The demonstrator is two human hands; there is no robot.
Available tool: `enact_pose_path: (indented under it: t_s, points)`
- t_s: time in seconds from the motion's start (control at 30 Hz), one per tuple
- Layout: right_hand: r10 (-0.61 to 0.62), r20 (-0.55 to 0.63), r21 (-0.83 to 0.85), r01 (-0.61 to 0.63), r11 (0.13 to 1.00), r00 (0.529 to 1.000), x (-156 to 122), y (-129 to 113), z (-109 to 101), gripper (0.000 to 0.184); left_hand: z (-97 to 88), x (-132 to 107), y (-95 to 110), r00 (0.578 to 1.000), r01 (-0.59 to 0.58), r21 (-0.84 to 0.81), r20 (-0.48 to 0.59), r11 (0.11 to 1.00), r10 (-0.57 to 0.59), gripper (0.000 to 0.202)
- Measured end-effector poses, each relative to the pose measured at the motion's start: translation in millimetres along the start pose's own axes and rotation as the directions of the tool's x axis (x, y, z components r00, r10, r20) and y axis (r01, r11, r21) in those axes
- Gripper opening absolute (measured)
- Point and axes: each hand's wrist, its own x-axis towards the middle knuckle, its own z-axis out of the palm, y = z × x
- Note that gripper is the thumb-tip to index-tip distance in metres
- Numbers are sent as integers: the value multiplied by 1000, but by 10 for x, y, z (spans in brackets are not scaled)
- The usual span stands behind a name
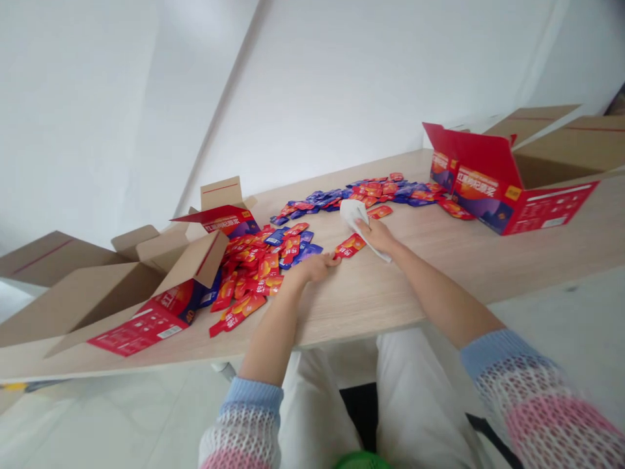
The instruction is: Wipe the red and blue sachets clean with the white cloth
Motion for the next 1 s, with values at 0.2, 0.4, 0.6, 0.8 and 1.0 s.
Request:
enact_pose_path:
  t_s: [0.2,0.4,0.6,0.8,1.0]
  points:
    - [-424,190,-18,435,900,885,-161,-262,331,61,-56,-48,83,999,-33,-30,11,999,33,70]
    - [-427,236,-50,450,892,873,-130,-253,434,62,-2,-29,-147,990,-139,-75,21,987,141,77]
    - [-288,240,-102,319,942,927,-70,-171,359,78,-34,38,-329,982,-148,-78,107,986,156,86]
    - [-51,211,-163,87,983,976,69,111,267,73,-64,18,-270,983,-151,-89,94,984,160,86]
    - [99,25,-275,-89,957,995,91,293,217,65,49,17,-275,988,-146,-86,38,986,149,88]
